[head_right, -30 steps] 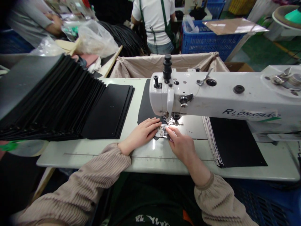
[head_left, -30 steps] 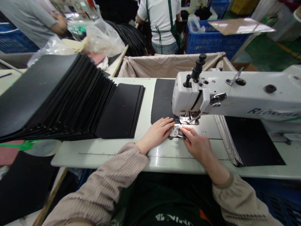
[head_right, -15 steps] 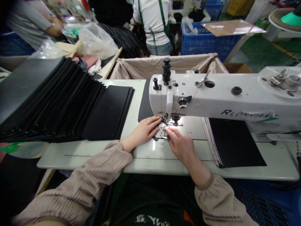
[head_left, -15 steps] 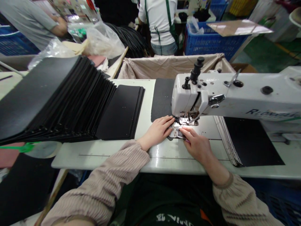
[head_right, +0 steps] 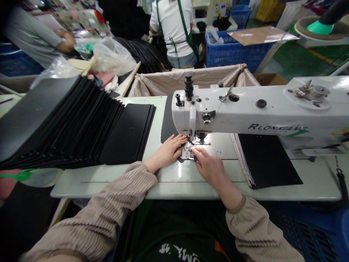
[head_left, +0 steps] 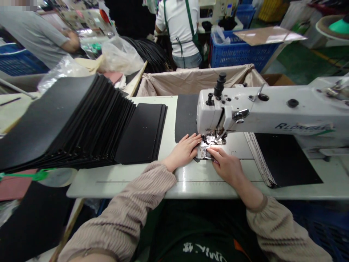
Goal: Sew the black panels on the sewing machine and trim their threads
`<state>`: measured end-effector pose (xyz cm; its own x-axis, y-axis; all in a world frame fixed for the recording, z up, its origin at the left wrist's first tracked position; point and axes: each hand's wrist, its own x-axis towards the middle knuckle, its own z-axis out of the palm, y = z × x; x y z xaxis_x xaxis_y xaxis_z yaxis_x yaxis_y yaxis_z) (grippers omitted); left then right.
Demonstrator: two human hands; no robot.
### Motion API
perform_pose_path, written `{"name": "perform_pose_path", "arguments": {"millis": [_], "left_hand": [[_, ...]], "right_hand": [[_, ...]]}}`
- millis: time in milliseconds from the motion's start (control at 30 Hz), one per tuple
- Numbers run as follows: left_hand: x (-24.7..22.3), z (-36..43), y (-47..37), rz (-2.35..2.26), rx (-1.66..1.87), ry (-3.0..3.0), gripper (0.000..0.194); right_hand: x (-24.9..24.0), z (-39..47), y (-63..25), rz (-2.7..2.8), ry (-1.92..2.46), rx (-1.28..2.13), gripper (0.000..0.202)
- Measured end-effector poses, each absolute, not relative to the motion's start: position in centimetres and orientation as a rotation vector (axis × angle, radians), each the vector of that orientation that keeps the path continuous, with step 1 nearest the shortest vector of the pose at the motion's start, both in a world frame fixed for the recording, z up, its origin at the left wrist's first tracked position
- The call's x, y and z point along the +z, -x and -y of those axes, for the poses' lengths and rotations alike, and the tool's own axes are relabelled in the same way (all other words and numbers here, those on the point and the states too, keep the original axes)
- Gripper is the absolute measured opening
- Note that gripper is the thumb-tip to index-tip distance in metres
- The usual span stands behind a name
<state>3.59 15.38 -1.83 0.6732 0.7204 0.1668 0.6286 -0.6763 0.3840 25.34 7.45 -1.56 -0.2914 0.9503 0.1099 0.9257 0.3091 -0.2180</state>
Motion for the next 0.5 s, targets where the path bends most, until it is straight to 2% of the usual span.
{"name": "perform_pose_path", "arguments": {"millis": [333,500], "left_hand": [[-2.15,-15.13,-3.81,-1.104,0.522,-2.599,0.042],[-2.16,-15.34,-3.93,-1.228,0.555,-2.594,0.05]], "right_hand": [[-1.4,-7.41,-25.21,2.306,1.737,0.184,0.046],[-1.23,-7.18,-25.22,2.262,1.708,0.215,0.045]]}}
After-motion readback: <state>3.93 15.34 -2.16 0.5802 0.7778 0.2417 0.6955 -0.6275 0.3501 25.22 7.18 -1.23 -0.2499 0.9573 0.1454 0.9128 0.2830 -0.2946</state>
